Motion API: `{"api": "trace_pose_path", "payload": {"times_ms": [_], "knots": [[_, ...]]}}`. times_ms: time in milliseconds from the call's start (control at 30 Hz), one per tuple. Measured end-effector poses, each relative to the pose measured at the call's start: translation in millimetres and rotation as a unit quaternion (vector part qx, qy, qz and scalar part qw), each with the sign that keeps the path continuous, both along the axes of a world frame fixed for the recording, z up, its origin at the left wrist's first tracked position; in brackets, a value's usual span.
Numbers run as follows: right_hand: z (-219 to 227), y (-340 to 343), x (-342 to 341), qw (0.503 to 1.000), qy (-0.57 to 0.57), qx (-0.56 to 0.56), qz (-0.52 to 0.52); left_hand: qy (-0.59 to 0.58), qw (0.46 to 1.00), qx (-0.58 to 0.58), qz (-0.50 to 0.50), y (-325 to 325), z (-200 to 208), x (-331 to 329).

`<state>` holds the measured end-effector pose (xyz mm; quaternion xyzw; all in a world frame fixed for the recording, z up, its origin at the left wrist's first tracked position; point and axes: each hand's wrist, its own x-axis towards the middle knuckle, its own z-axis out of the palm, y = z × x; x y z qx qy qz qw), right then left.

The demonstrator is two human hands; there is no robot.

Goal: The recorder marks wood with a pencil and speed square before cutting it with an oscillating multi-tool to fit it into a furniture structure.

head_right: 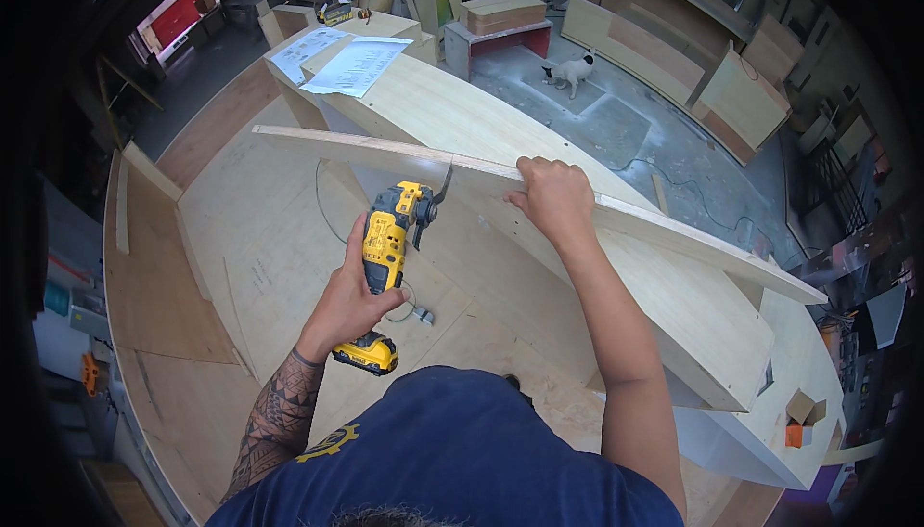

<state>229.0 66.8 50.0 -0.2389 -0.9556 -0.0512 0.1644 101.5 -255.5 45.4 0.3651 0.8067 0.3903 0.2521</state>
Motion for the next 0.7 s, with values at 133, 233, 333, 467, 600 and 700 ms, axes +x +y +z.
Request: {"api": "trace_pose_path", "payload": {"times_ms": [133,233,333,467,600,700], "knots": [[-2.7,-0.4,4.2,1.000,0.017,0.001,0.010,-0.019,1.000,-0.021,-0.006,0.0,15.9,0.1],[-6.0,-0.5,7.5,1.000,0.018,-0.005,0.010,-0.033,0.999,-0.040,-0.012,-1.1,25.7,-0.5],[-10.9,0.5,11.2,0.999,0.036,0.010,0.024,-0.050,0.998,-0.047,-0.014,-0.6,36.2,0.0],[-13.3,1.4,13.0,0.999,0.041,0.008,0.030,-0.088,0.993,-0.084,-0.010,4.0,54.0,2.1],[-12.5,1.5,13.7,0.999,0.033,0.008,0.031,-0.075,0.992,-0.095,-0.019,8.4,65.8,4.1],[-13.8,2.1,14.8,0.999,0.040,0.013,0.030,-0.083,0.989,-0.124,-0.006,12.5,76.0,7.1]]}}
